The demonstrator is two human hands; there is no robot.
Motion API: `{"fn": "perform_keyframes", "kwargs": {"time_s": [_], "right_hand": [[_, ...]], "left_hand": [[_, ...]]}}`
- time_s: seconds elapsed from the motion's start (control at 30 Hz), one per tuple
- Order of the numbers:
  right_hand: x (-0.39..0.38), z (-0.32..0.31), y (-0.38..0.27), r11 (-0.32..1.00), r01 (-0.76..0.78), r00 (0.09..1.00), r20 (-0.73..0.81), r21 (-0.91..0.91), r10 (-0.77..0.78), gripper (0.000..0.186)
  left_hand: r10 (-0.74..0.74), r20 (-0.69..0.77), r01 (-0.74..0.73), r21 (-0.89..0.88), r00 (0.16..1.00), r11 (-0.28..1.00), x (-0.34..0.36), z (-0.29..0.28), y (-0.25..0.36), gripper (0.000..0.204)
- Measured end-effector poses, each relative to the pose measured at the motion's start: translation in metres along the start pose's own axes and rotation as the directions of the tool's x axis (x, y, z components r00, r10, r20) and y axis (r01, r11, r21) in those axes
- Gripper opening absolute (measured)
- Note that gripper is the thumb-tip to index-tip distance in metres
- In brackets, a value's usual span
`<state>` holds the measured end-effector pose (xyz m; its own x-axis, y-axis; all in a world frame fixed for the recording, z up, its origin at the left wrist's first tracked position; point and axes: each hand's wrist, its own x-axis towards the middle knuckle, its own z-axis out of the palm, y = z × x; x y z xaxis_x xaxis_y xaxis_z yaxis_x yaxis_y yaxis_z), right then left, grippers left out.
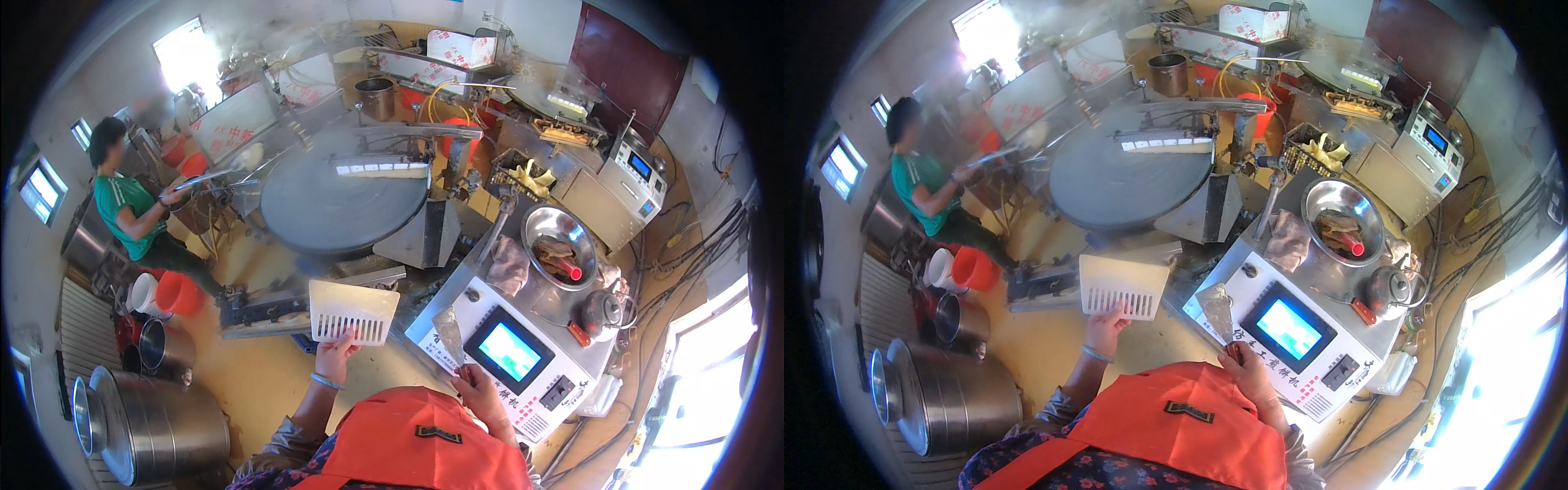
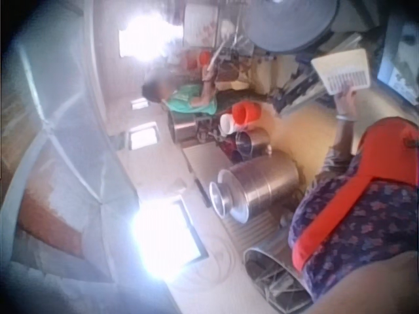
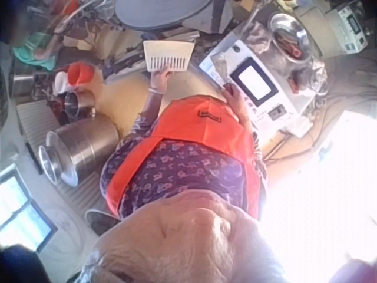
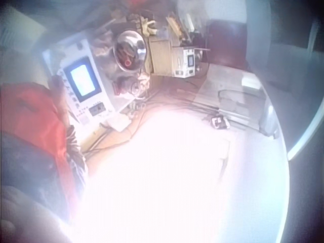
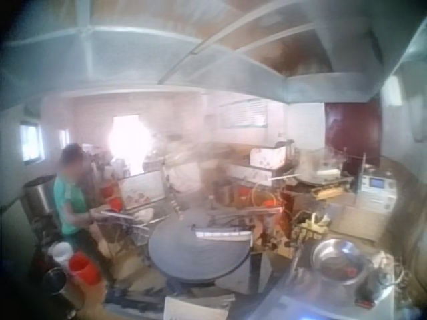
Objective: The person operates a large rotating griddle to make thin dough sheets. They pour batter onto the hot surface, spread it with a spatula, and remove the cooked sheet with a slotted scraper, placing it into a basket. The person also stirs batter in a bucket and interacts with the machine's control panel.
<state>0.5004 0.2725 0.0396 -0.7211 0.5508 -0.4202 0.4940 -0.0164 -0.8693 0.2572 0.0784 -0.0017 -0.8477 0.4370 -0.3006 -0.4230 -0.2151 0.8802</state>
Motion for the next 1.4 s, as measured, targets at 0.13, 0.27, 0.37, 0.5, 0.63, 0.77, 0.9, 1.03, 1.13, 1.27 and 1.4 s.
{"fn": "perform_keyframes", "kwargs": {"time_s": [0.13,0.27,0.37,0.5,0.63,0.77,0.9,1.03,1.13,1.27,1.4], "right_hand": [[-0.001,-0.002,0.002,0.997,0.061,0.998,-0.014,-0.053,-0.062,0.033],[-0.005,-0.003,0.002,0.996,0.060,0.998,-0.012,-0.060,-0.061,0.034],[-0.007,-0.004,0.001,0.999,0.012,1.000,-0.010,-0.035,-0.012,0.034],[-0.006,-0.004,0.004,0.998,-0.004,1.000,-0.006,-0.068,0.004,0.034],[-0.007,-0.005,0.006,0.989,0.038,0.999,0.004,-0.146,-0.038,0.039],[-0.011,-0.006,0.004,0.981,0.029,0.999,-0.031,-0.189,-0.035,0.040],[-0.017,-0.007,0.004,0.985,0.002,0.998,-0.059,-0.175,-0.012,0.039],[-0.036,-0.009,0.015,0.998,-0.031,0.990,-0.139,-0.062,0.022,0.035],[-0.062,-0.008,0.026,1.000,0.022,0.961,-0.274,0.000,-0.021,0.023],[-0.103,-0.010,0.031,0.996,-0.052,0.899,-0.431,0.068,0.076,0.020],[-0.132,-0.022,0.033,0.977,-0.085,0.853,-0.491,0.198,0.174,0.017]], "left_hand": [[-0.003,-0.015,0.003,0.007,1.000,1.000,-0.004,0.006,-0.001,0.016],[0.010,-0.026,-0.010,-0.010,1.000,1.000,-0.004,0.008,-0.003,0.014],[0.012,-0.020,-0.012,-0.027,1.000,1.000,-0.002,0.009,-0.004,0.014],[-0.021,-0.019,0.021,0.000,1.000,1.000,-0.001,0.011,-0.004,0.012],[0.022,-0.012,-0.022,-0.014,1.000,1.000,-0.001,0.016,-0.003,0.014],[0.033,-0.001,-0.033,-0.029,0.999,0.999,0.001,0.020,0.000,0.016],[0.054,0.012,-0.054,0.009,0.998,0.998,0.005,0.019,0.005,0.017],[0.134,0.001,-0.132,0.179,0.991,0.975,0.012,0.016,0.004,0.019],[0.286,0.096,-0.301,0.235,0.953,0.924,0.024,0.015,-0.003,0.023],[0.410,0.192,-0.452,0.315,0.892,0.835,0.028,0.022,-0.009,0.021],[0.572,0.381,-0.672,0.567,0.727,0.476,0.006,0.041,0.001,0.015]]}}
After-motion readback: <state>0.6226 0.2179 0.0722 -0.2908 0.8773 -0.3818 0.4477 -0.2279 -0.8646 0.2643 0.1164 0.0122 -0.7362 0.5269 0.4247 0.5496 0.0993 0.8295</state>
